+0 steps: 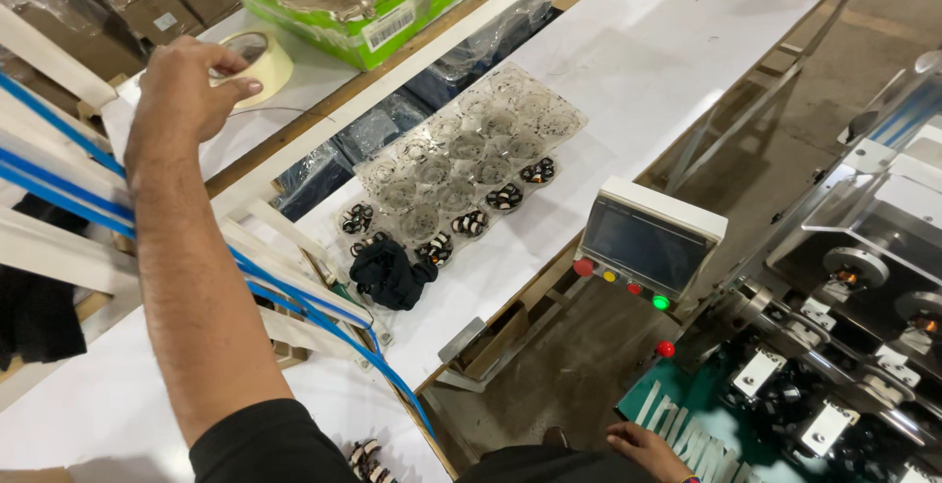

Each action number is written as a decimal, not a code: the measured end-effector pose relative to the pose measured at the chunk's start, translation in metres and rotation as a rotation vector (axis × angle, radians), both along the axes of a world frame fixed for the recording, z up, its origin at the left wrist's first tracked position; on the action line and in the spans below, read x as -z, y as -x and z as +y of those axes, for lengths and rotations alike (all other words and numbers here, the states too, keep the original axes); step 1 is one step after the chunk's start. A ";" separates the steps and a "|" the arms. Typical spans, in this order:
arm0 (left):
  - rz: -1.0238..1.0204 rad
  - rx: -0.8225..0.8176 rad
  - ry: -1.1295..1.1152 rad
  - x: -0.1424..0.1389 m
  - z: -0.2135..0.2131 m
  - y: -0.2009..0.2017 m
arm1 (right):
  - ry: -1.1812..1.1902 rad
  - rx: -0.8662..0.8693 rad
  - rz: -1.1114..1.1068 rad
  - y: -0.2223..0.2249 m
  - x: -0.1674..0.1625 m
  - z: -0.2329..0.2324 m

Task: The person stands at an industrial multi-spindle winding machine, adjusts and seats small black spool components into the machine's carriers, and uses scissors to trim material from the parts. They then wipe their hands with a black cloth, set it on the table, and pick up a roll of tape from the shelf.

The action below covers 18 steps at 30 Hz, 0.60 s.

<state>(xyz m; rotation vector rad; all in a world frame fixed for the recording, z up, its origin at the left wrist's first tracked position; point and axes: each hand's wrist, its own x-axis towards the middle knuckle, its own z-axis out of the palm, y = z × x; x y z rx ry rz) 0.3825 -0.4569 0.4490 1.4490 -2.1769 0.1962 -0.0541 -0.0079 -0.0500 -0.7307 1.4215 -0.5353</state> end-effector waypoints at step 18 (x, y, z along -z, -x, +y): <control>0.183 0.108 0.055 0.003 -0.011 0.024 | -0.181 -0.085 0.011 -0.008 -0.020 -0.014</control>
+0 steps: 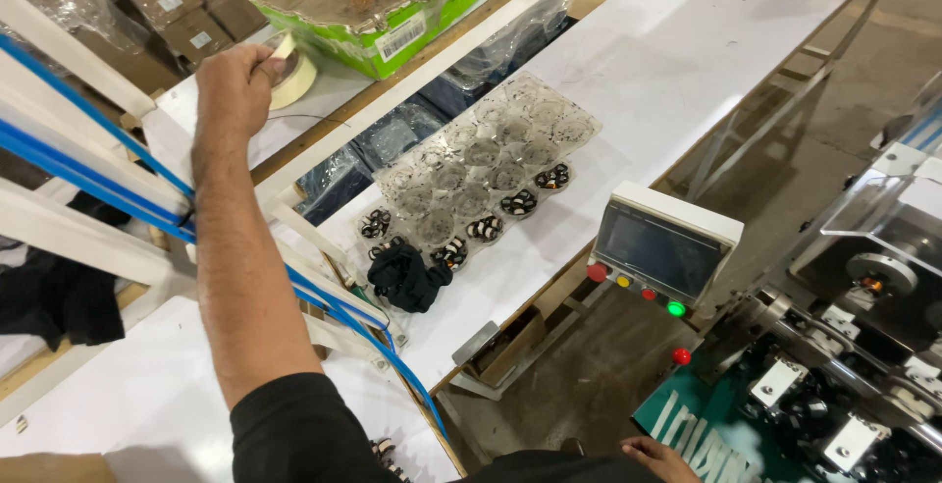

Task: The person stands at an industrial multi-spindle winding machine, adjusts and seats small black spool components into the machine's carriers, and uses scissors to trim material from the parts. They then wipe their hands with a black cloth, set it on the table, and pick up a roll of tape from the shelf.

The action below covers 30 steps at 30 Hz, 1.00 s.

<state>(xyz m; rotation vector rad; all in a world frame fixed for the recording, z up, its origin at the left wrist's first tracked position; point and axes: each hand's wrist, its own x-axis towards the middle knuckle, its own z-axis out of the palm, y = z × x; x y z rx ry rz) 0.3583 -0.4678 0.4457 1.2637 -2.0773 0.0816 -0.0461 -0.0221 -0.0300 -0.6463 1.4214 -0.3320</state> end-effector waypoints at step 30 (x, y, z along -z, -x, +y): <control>0.145 1.044 -0.440 0.244 0.300 0.279 | 1.103 0.414 0.843 0.028 -0.118 0.054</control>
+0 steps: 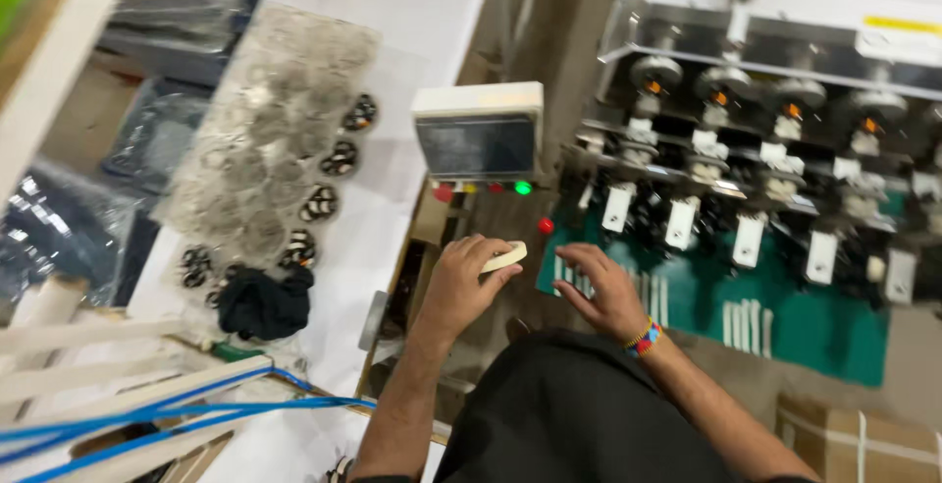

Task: The person stands at an industrial multi-spindle winding machine, adjusts and seats small black spool components into the machine's carriers, and uses scissors to trim material from the parts. They then wipe their hands with a black cloth, set it on the table, and pick up a roll of tape from the shelf.

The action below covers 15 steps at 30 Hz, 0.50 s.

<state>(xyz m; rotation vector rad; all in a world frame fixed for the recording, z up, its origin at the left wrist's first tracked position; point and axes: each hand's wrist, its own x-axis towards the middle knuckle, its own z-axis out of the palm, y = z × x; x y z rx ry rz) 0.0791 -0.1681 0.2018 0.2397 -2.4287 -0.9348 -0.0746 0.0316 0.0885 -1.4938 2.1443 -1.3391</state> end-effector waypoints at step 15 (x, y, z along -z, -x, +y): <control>-0.106 0.264 -0.585 0.066 0.119 0.074 | 0.142 0.335 -0.594 0.013 -0.008 0.130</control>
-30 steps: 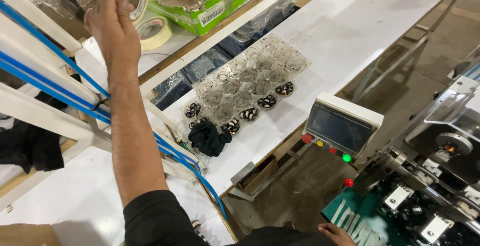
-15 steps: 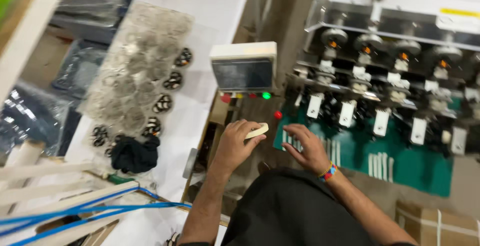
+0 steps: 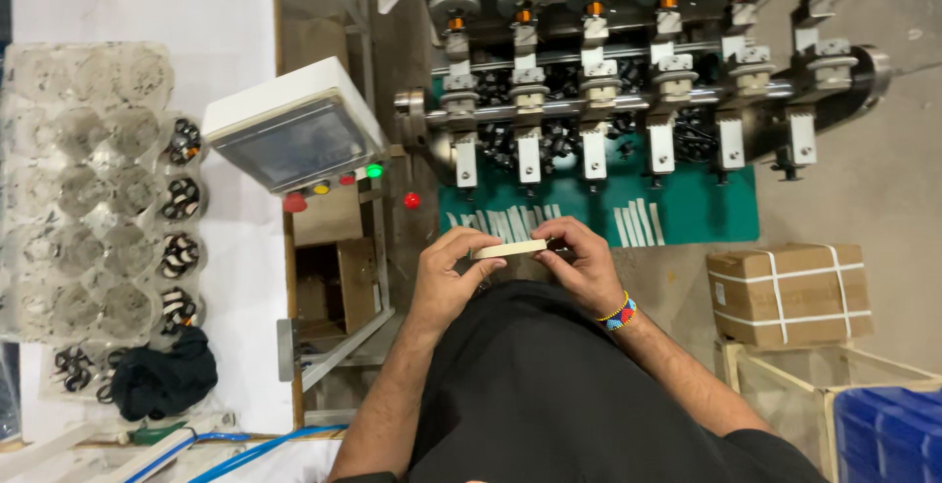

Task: The person stands at an industrial multi-spindle winding machine, adjusts and seats small black spool components into the machine's carriers, and uses scissors to trim material from the parts. They then wipe their hands with a black cloth, set it on the table, and pick up a roll of tape from the shelf.

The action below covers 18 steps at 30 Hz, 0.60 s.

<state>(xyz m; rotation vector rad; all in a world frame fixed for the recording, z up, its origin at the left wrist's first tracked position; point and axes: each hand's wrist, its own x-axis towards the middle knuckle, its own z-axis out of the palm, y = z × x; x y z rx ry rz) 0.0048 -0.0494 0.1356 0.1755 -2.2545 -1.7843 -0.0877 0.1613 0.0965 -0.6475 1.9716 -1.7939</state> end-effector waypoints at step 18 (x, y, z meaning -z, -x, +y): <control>0.053 0.119 0.253 -0.005 0.149 0.065 | -0.084 0.111 0.592 0.039 -0.049 0.148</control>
